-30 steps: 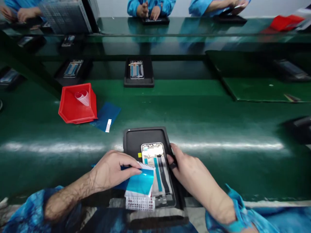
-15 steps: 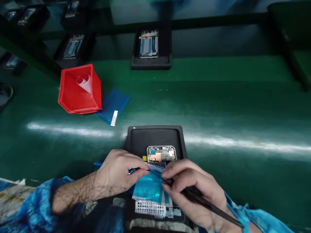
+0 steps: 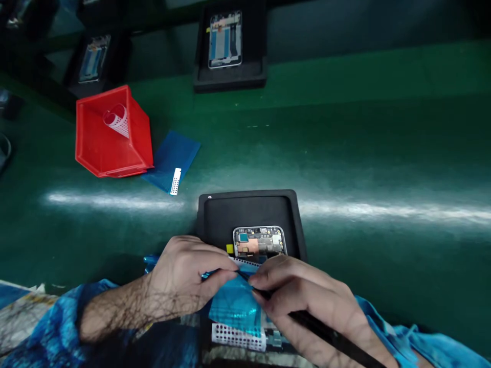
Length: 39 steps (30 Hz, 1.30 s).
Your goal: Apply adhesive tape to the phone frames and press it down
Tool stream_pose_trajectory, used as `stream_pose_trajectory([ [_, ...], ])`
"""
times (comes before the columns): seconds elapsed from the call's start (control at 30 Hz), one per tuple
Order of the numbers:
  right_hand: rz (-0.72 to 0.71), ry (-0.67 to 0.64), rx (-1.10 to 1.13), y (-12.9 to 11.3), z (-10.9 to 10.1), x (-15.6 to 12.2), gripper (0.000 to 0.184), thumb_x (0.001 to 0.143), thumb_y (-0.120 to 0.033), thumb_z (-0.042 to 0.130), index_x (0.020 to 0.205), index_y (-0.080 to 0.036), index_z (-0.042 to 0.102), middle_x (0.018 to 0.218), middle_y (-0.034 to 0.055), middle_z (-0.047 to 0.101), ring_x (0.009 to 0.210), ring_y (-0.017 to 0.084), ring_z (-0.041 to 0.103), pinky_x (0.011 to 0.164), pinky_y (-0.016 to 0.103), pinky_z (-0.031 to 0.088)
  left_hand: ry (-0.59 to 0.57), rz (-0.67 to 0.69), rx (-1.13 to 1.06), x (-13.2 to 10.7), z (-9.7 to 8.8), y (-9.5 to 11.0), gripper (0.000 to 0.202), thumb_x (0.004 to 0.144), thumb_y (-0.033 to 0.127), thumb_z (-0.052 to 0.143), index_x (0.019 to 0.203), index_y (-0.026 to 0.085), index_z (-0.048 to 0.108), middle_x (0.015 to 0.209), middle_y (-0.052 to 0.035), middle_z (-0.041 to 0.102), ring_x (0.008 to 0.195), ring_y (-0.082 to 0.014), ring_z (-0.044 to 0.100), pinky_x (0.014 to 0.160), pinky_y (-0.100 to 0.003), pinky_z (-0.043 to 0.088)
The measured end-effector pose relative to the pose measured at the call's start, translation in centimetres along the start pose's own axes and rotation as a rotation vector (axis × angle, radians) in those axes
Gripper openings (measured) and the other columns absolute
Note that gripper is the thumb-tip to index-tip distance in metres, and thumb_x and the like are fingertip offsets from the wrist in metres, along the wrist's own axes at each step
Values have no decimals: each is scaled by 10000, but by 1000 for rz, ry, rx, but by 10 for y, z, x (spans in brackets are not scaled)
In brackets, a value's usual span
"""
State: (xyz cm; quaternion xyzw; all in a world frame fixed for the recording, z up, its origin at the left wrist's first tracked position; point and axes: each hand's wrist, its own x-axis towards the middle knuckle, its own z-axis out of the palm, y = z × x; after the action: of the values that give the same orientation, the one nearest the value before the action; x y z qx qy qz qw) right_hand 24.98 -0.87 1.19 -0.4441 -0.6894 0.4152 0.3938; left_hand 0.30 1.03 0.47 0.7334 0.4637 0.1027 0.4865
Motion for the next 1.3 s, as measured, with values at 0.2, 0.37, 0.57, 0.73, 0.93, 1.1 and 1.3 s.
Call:
stream_pose_trajectory([
  [0.2, -81, -193, 7, 13, -12, -15, 131, 1029, -357, 663, 978, -448, 742, 817, 24, 915, 696, 326, 902, 624, 317, 771, -53, -24, -1, 3, -5, 6, 205, 1061, 396, 748, 1045, 308, 933, 991, -48, 967, 934, -346, 927, 863, -442, 697],
  [0.37, -33, -85, 44, 12, -7, -17, 147, 981, -326, 710, 886, -436, 728, 773, 13, 899, 617, 336, 872, 549, 347, 757, -20, -14, 11, 3, -6, 7, 179, 1049, 340, 778, 1019, 282, 945, 964, -46, 971, 867, -325, 932, 821, -414, 709],
  [0.57, 78, 162, 171, 5, 2, 0, 395, 978, -373, 848, 632, -352, 659, 655, -11, 828, 523, 256, 813, 556, 334, 740, 109, 112, 31, 1, -1, -1, 133, 1019, 308, 816, 947, 285, 926, 907, -13, 968, 784, -272, 932, 725, -348, 722],
  [0.73, 263, 383, 182, 21, -14, 11, 421, 794, -309, 1037, 630, -311, 650, 691, -45, 804, 620, 150, 829, 669, 190, 711, 209, 229, 53, 2, 1, -6, 148, 1001, 259, 811, 879, 275, 892, 836, 1, 954, 655, -253, 905, 589, -326, 700],
  [0.93, 343, 427, 167, 39, -25, 15, 359, 719, -222, 1012, 603, -293, 679, 641, -61, 791, 628, 96, 816, 665, 106, 649, 269, 293, 70, 0, -1, -6, 202, 1062, 314, 754, 910, 264, 877, 830, -6, 951, 615, -242, 890, 573, -320, 696],
  [1.1, 346, 416, 155, 32, -20, 20, 324, 714, -170, 958, 599, -294, 682, 649, -60, 816, 655, 95, 844, 672, 90, 640, 274, 314, 97, 2, -2, -5, 247, 1096, 348, 726, 908, 264, 864, 809, 0, 943, 593, -243, 878, 548, -330, 681],
  [1.3, 349, 384, 154, 29, -24, 13, 360, 722, -152, 937, 566, -287, 642, 624, -56, 804, 619, 111, 830, 636, 117, 656, 312, 319, 95, 3, -1, -4, 303, 1118, 353, 716, 861, 256, 842, 771, 10, 928, 545, -215, 852, 517, -311, 667],
])
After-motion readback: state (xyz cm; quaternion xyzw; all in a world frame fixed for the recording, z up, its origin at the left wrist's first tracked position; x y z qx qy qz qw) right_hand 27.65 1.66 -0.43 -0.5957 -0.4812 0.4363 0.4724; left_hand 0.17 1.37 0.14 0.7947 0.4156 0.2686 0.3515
